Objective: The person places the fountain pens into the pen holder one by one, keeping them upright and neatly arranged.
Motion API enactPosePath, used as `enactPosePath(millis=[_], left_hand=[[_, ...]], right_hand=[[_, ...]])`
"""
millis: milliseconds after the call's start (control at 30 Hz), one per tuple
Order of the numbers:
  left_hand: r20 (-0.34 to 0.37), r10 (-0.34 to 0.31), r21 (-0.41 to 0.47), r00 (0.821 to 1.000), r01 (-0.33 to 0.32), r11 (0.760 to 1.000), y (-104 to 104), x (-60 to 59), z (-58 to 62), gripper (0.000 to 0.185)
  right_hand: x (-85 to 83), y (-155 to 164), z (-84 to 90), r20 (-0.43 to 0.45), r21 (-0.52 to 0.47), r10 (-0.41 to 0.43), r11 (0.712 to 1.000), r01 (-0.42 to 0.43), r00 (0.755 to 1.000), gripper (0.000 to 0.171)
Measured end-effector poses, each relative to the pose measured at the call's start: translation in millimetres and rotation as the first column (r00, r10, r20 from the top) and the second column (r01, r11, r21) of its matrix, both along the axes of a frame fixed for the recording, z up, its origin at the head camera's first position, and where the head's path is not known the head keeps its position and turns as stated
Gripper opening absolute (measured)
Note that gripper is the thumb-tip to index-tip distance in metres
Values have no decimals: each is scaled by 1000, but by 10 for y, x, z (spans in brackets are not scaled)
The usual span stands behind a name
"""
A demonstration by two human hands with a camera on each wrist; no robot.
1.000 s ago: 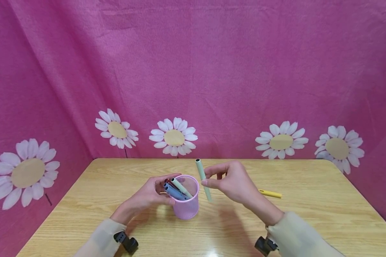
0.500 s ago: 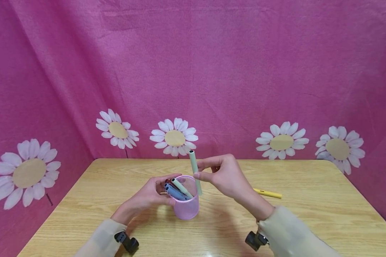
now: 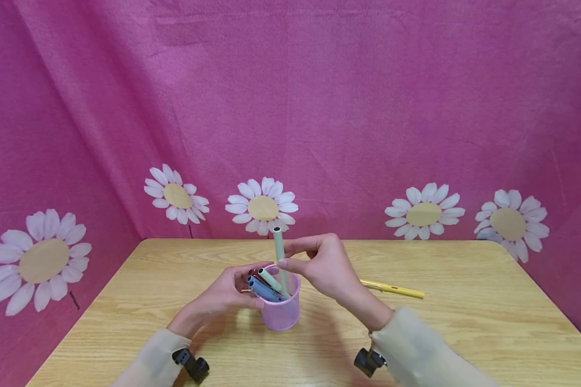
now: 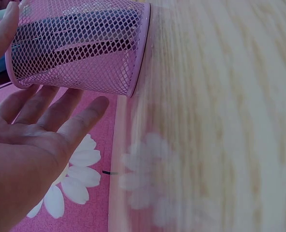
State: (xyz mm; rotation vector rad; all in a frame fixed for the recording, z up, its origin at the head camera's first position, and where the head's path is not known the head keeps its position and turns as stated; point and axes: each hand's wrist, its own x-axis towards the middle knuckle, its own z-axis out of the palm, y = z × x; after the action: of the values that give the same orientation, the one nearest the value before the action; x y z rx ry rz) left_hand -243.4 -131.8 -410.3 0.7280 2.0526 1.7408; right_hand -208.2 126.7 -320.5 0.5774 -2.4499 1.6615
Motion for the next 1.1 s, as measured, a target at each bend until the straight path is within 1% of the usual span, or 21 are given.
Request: enactPosePath(millis=[167,300,433,633,733,933,1100], left_hand=[[-2,2,-8,1000,-2,1000,-2,2,-12,79],[1,-10,10,1000,10,1000,-4,4,-18,79],[4,-14,17,1000,14,1000,-5,1,-18,78],[-8,-4,-7,1000,4,1000,0,-1,-8,78],[-13,-7,-8,1000,7,1000,0,4,-7,78],[-3,-25,22,1000,25,999,-2,-1,-19,79],[-2,-39,34,999,39,999,0,-3,-23,81]], right_hand=[[-14,-34,-72,7,-14,9,1000,-9,1000,21],[-18,-33,-124,-2,-31,35,999,-35,999,21],[-29,-30,-167,-13,-14,41,999,-41,999,20],[-40,-33,-217,-1,22,19,1000,-19,1000,19],[-36,-32,-237,-7,23,29,999,-29,1000,19],[-25,-41,-263,-13,24,35,999,-34,999,18],[-38,-53,-294,-11,50,36,998,-36,999,16]])
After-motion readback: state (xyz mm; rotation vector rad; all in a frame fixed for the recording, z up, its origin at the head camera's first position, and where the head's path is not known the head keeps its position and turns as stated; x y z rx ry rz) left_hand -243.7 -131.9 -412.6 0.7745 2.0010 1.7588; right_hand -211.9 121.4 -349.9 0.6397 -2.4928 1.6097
